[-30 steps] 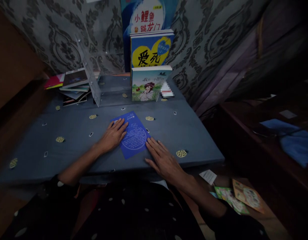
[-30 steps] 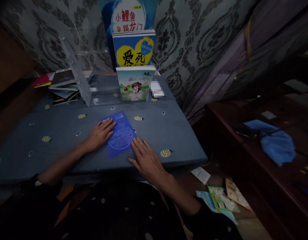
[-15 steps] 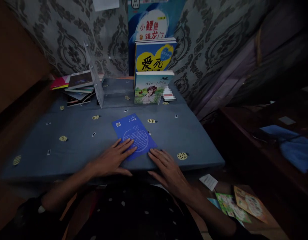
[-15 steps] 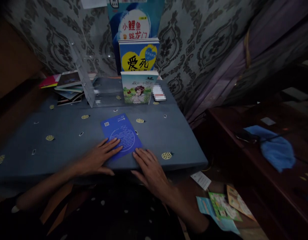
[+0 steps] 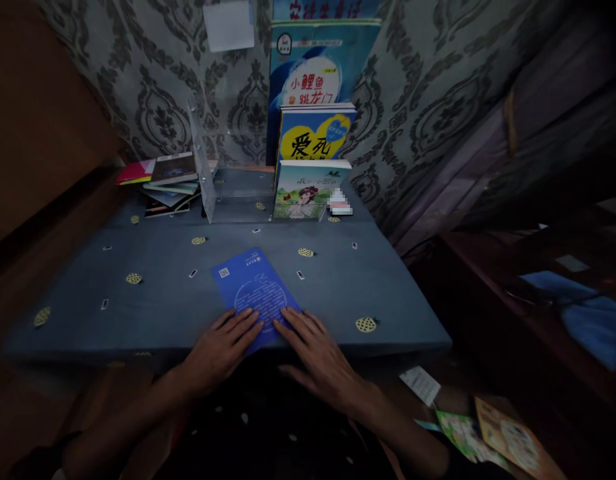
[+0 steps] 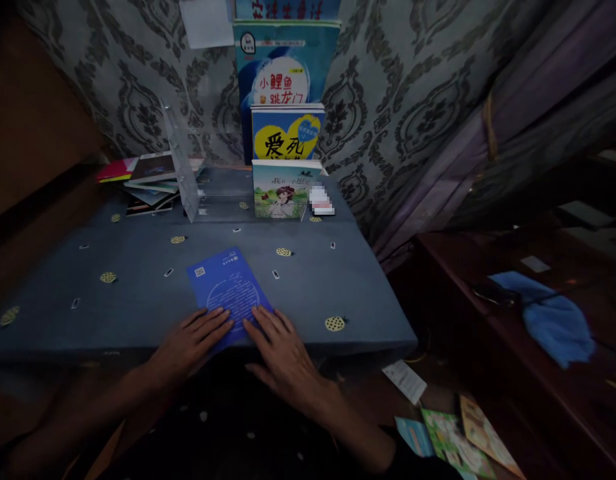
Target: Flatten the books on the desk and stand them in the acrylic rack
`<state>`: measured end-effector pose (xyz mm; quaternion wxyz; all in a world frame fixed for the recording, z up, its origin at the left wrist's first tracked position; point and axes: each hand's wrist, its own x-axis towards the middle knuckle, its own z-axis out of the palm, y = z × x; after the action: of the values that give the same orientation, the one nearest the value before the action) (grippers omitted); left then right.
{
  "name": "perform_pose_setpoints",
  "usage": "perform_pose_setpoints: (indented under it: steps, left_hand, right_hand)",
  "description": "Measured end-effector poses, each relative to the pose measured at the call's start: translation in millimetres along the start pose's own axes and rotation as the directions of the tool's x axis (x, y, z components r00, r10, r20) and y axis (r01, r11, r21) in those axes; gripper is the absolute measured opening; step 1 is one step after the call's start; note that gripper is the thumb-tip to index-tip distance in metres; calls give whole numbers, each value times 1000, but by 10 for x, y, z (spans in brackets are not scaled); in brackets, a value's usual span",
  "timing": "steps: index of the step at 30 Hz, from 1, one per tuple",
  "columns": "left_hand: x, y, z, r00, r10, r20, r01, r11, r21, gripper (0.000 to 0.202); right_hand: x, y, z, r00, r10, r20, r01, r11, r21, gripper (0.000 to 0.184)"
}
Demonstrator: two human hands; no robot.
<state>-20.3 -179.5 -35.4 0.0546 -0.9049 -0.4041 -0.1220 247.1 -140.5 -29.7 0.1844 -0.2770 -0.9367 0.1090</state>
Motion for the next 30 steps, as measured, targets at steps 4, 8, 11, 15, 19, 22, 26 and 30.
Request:
perform_pose_setpoints:
  steps: [4,8,11,15,19,22,26,30]
  left_hand:
    - [-75,-14,-14,992,42,-116,-43,999,-3,46]
    - [-29,-54,-164,967,70,-246,-87,994,-59,43]
    - [74,-83,-366,935,14,-355,-70,987,-143,45]
    - [220,-150,-598,907,-80,-412,-21,972,-235,43]
    - [283,-362,-587,899,-162,-408,85,976,-201,42]
    - [308,-605,-496,894,-227,-386,174,970,-168,39]
    - [461,-851,-483,870,-302,-389,201,939,-280,30]
    - [860,-945,-579,810,-356,-465,189,910,-368,28]
  right_hand:
    - [22,-43,-56,1000,-10,-20,11,998,58,56]
    - [73,34,-127,998,25,-60,-15,988,154,48]
    - [176,152,-167,993,13,-119,22,957,288,46]
    - [424,328,-146,979,59,-197,34,898,438,39]
    - [713,463,-89,962,196,-191,-57,825,563,26]
    - [890,522,-119,943,271,-195,-95,778,621,26]
    - [1064,568,-270,897,308,-318,-59,795,603,28]
    - [1185,695,-448,833,314,-455,-37,852,522,30]
